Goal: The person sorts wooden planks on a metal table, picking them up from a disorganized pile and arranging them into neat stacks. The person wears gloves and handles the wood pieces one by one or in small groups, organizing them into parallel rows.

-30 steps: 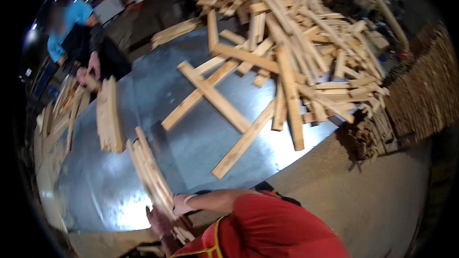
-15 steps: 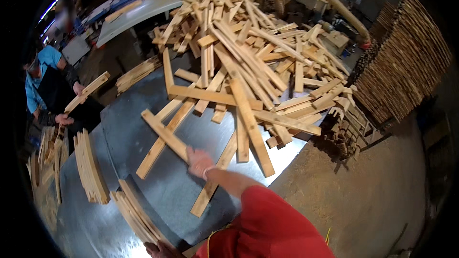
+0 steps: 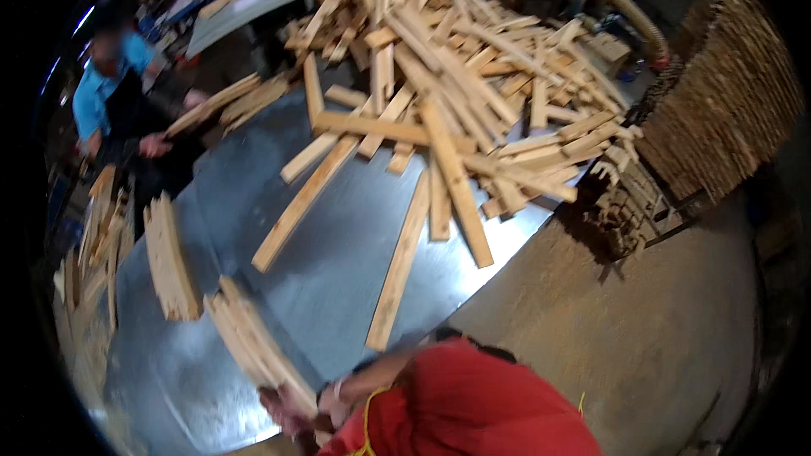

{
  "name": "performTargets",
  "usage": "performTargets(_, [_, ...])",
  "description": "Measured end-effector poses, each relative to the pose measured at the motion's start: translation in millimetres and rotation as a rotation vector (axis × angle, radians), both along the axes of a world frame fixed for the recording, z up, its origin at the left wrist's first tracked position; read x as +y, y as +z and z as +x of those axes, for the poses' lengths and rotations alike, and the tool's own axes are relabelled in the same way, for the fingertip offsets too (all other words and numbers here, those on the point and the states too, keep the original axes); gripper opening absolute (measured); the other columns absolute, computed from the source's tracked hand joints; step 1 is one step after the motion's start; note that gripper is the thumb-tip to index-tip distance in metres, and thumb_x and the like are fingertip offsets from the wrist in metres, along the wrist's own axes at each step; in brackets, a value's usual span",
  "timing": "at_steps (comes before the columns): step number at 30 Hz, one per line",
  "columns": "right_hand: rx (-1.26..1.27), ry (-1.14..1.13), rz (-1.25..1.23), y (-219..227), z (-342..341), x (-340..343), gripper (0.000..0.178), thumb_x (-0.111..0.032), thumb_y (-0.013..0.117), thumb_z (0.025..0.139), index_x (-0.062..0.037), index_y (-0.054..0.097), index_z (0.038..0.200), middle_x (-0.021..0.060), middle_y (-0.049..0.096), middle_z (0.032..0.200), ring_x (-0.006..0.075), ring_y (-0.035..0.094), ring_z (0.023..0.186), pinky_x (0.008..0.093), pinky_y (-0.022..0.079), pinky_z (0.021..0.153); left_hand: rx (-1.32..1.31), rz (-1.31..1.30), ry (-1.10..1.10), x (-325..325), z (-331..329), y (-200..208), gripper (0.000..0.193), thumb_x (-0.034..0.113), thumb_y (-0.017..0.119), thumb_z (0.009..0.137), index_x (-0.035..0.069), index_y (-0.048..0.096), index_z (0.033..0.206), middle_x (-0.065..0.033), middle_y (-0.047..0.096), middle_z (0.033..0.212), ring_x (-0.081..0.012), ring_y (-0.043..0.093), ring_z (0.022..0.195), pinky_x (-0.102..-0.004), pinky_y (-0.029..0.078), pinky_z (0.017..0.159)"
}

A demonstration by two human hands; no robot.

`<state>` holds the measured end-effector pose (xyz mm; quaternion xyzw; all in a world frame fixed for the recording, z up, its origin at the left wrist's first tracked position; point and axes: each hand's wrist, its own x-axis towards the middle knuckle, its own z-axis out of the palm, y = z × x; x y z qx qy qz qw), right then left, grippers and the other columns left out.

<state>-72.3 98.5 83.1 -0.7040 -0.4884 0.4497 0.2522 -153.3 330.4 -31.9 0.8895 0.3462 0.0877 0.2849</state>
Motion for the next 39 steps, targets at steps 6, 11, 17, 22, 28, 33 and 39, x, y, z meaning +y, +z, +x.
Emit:
performTargets(6, [-0.034, -0.693, -0.151, 28.1, 131.3, -119.1, 0.059, -0.046, 0.06, 0.095, -0.0099, 0.058, 0.142, 0.0242, 0.066, 0.132, 0.0368, 0.064, 0.122, 0.0466, 0.05, 0.105, 0.121, 0.421, -0.14, -46.7, 22.3, 38.9, 0.071, 0.036, 0.066, 0.099, 0.005, 0.042, 0.158, -0.0138, 0.047, 0.158, -0.0321, 0.049, 0.141, -0.0453, 0.046, 0.112])
performTargets(11, [-0.998, -1.378, -0.207, -35.3, 235.0, -342.5, 0.052, -0.042, 0.07, 0.091, -0.0054, 0.063, 0.126, 0.0258, 0.067, 0.116, 0.0441, 0.063, 0.111, 0.0498, 0.052, 0.094, -0.266, 0.193, -0.744, -153.5, 72.2, 78.6, 0.054, 0.025, 0.082, 0.081, 0.002, 0.067, 0.127, -0.016, 0.067, 0.126, -0.0347, 0.065, 0.116, -0.0481, 0.052, 0.1])
performTargets(17, [-0.76, -1.719, -0.228, -107.8, 242.1, -439.8, 0.072, -0.012, 0.071, 0.092, -0.011, 0.043, 0.157, 0.0256, 0.053, 0.151, 0.0403, 0.055, 0.137, 0.0455, 0.04, 0.116, 0.107, 0.315, -0.972, -280.5, 134.8, 56.6, 0.066, 0.035, 0.067, 0.089, 0.008, 0.052, 0.147, -0.012, 0.06, 0.132, -0.0322, 0.061, 0.116, -0.0467, 0.048, 0.096])
performTargets(22, [-0.488, -1.429, -0.039, -24.8, 281.3, -415.9, 0.08, -0.006, 0.068, 0.09, -0.0101, 0.035, 0.163, 0.0225, 0.053, 0.151, 0.0387, 0.058, 0.133, 0.0431, 0.045, 0.113, 0.364, 0.334, -0.863, -279.0, 127.1, 44.5, 0.063, 0.034, 0.06, 0.093, 0.011, 0.05, 0.15, -0.0101, 0.059, 0.13, -0.0285, 0.061, 0.111, -0.0445, 0.047, 0.093])
performTargets(28, [-0.756, -1.234, -0.319, -33.7, 391.9, -444.3, 0.094, -0.016, 0.075, 0.086, -0.0135, 0.027, 0.166, 0.0242, 0.058, 0.144, 0.0392, 0.059, 0.13, 0.0441, 0.049, 0.108, 0.123, -0.274, -0.402, -229.6, 57.8, 55.9, 0.052, 0.01, 0.062, 0.09, 0.013, 0.056, 0.142, -0.0067, 0.061, 0.102, -0.0202, 0.062, 0.099, -0.0349, 0.049, 0.082])
performTargets(33, [-0.478, -1.245, -0.299, -34.0, 374.9, -398.0, 0.095, -0.016, 0.076, 0.088, -0.0112, 0.024, 0.168, 0.0172, 0.069, 0.123, 0.0325, 0.068, 0.105, 0.0389, 0.054, 0.095, -0.09, -1.36, 0.023, -229.2, 27.3, 74.1, 0.037, 0.009, 0.063, 0.091, 0.01, 0.061, 0.128, -0.0024, 0.057, 0.096, -0.0156, 0.06, 0.092, -0.0339, 0.05, 0.081])
performTargets(39, [0.513, -1.225, 0.312, -66.2, 222.6, -270.6, 0.069, -0.009, 0.074, 0.088, -0.0018, 0.042, 0.149, 0.0132, 0.064, 0.117, 0.0232, 0.07, 0.093, 0.0346, 0.061, 0.079, 0.175, -0.49, -0.201, -203.1, 14.3, 62.5, 0.055, 0.022, 0.066, 0.091, 0.003, 0.056, 0.141, -0.0175, 0.068, 0.121, -0.0328, 0.067, 0.115, -0.0407, 0.053, 0.1])
